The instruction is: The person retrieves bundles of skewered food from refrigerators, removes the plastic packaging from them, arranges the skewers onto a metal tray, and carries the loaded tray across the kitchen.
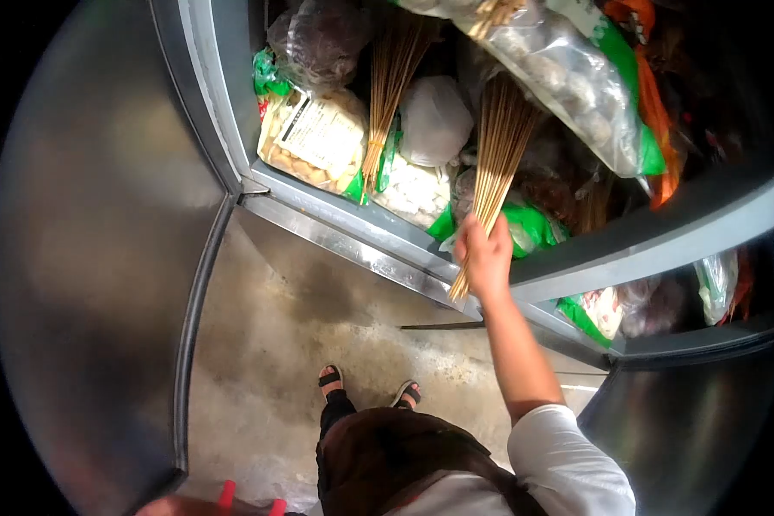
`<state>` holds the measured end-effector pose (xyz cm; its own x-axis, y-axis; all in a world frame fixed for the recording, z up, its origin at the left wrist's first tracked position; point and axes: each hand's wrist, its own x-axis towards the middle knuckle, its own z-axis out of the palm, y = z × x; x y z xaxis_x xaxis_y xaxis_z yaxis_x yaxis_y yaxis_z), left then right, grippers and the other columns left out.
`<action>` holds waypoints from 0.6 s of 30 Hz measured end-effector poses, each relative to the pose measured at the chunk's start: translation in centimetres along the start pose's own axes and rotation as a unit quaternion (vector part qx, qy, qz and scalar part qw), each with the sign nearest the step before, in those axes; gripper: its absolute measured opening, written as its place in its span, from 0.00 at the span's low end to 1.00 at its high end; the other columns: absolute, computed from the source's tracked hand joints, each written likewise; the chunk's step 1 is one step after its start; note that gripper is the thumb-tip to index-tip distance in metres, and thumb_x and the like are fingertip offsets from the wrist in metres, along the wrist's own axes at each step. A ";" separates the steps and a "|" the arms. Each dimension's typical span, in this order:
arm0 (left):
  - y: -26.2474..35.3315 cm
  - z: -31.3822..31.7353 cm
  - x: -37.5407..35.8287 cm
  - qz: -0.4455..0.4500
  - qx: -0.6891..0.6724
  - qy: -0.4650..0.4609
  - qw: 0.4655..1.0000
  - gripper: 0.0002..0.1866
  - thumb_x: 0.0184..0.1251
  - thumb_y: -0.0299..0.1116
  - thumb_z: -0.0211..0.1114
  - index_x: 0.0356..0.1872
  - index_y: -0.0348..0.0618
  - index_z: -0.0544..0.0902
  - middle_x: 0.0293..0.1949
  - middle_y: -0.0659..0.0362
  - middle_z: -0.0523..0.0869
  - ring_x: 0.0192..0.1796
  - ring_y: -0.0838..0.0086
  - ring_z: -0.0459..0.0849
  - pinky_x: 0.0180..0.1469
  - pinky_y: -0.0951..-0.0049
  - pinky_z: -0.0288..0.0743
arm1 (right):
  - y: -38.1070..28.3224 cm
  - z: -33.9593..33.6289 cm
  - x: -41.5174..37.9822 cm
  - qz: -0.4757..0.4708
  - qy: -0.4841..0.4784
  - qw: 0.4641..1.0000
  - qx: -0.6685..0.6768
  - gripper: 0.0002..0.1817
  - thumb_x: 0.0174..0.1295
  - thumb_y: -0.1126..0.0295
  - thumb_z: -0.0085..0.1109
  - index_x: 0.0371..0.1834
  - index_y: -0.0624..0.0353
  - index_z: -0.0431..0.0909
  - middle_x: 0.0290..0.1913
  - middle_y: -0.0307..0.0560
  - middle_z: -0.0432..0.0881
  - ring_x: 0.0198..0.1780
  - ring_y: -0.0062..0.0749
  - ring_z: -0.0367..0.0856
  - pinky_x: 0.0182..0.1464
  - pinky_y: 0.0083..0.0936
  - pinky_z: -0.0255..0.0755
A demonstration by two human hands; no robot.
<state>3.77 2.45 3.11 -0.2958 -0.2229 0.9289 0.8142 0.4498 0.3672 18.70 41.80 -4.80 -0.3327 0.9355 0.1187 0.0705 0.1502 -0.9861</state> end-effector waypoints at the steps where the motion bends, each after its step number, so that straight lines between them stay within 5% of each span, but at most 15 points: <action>1: 1.5 0.9 -0.5 -0.044 -0.030 -0.032 0.998 0.25 0.59 0.30 0.58 0.56 0.32 0.66 0.57 0.45 0.70 0.58 0.59 0.70 0.63 0.59 0.62 | 1.0 -0.3 -1.5 0.002 0.002 0.999 0.038 0.08 0.64 0.68 0.52 0.33 0.57 0.64 0.20 0.35 0.68 0.16 0.17 0.64 0.18 0.16 0.60; 4: 4.0 4.6 -4.2 -0.178 -0.232 -0.241 0.925 0.23 0.60 0.26 0.49 0.58 0.29 0.67 0.59 0.43 0.69 0.62 0.57 0.69 0.66 0.58 0.61 | 1.9 -1.3 -7.1 0.039 -0.024 0.998 0.036 0.08 0.65 0.70 0.51 0.39 0.58 0.63 0.23 0.35 0.68 0.19 0.17 0.66 0.18 0.16 0.61; 6: 7.2 8.4 -6.2 -0.270 -0.242 -0.360 0.859 0.38 0.53 0.31 0.63 0.65 0.35 0.57 0.64 0.47 0.62 0.64 0.59 0.65 0.62 0.58 0.62 | 4.3 -2.8 -10.5 0.018 -0.062 0.998 0.017 0.09 0.64 0.72 0.51 0.43 0.60 0.63 0.25 0.35 0.68 0.19 0.16 0.65 0.19 0.16 0.62; 8: 9.2 11.2 -7.2 -0.263 -0.265 -0.429 0.822 0.44 0.49 0.29 0.67 0.68 0.38 0.53 0.68 0.50 0.56 0.67 0.58 0.61 0.64 0.58 0.60 | 5.1 -3.9 -13.7 0.012 -0.089 0.995 0.036 0.11 0.63 0.73 0.52 0.45 0.60 0.63 0.25 0.35 0.67 0.19 0.15 0.65 0.20 0.15 0.61; 10: 11.1 13.3 -8.0 -0.253 -0.300 -0.450 0.802 0.49 0.46 0.27 0.70 0.69 0.39 0.49 0.69 0.49 0.51 0.68 0.58 0.58 0.64 0.58 0.59 | 6.1 -5.6 -15.8 -0.021 -0.131 0.987 -0.086 0.12 0.62 0.73 0.54 0.45 0.63 0.64 0.26 0.36 0.69 0.22 0.18 0.67 0.23 0.18 0.63; 11: 12.1 14.0 -8.1 -0.223 -0.310 -0.451 0.807 0.47 0.46 0.26 0.69 0.69 0.39 0.51 0.69 0.49 0.50 0.68 0.56 0.58 0.64 0.58 0.59 | 5.6 -6.2 -16.5 -0.020 -0.138 0.987 -0.077 0.12 0.62 0.73 0.54 0.45 0.63 0.64 0.26 0.36 0.69 0.22 0.18 0.67 0.23 0.18 0.63; 13: 14.5 14.9 -8.3 -0.189 -0.310 -0.452 0.815 0.45 0.47 0.26 0.69 0.68 0.40 0.53 0.69 0.48 0.49 0.68 0.55 0.58 0.64 0.58 0.59 | 4.1 -7.4 -17.6 -0.046 -0.176 0.973 -0.140 0.15 0.58 0.68 0.58 0.43 0.64 0.67 0.28 0.52 0.75 0.28 0.42 0.76 0.32 0.32 0.70; 16: 16.4 15.5 -9.2 -0.129 -0.268 -0.415 0.860 0.32 0.51 0.22 0.65 0.61 0.41 0.68 0.67 0.48 0.57 0.66 0.56 0.62 0.63 0.61 0.61 | 2.9 -8.6 -18.7 -0.007 -0.209 0.965 -0.160 0.15 0.58 0.67 0.59 0.43 0.64 0.68 0.29 0.57 0.76 0.30 0.47 0.77 0.32 0.33 0.70; 18: 16.4 15.1 -11.1 -0.089 -0.306 -0.364 0.875 0.14 0.57 0.22 0.61 0.45 0.37 0.79 0.63 0.43 0.62 0.63 0.52 0.65 0.63 0.60 0.61 | 2.3 -9.2 -18.8 -0.006 -0.206 0.967 -0.149 0.16 0.58 0.66 0.59 0.43 0.64 0.68 0.29 0.57 0.75 0.29 0.46 0.77 0.32 0.33 0.70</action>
<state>12.85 25.33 -0.42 -0.5032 0.4674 0.7269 0.7728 -0.1332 0.6206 33.81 27.52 -8.19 -0.6765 0.7363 0.0128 0.3118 0.3021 -0.9009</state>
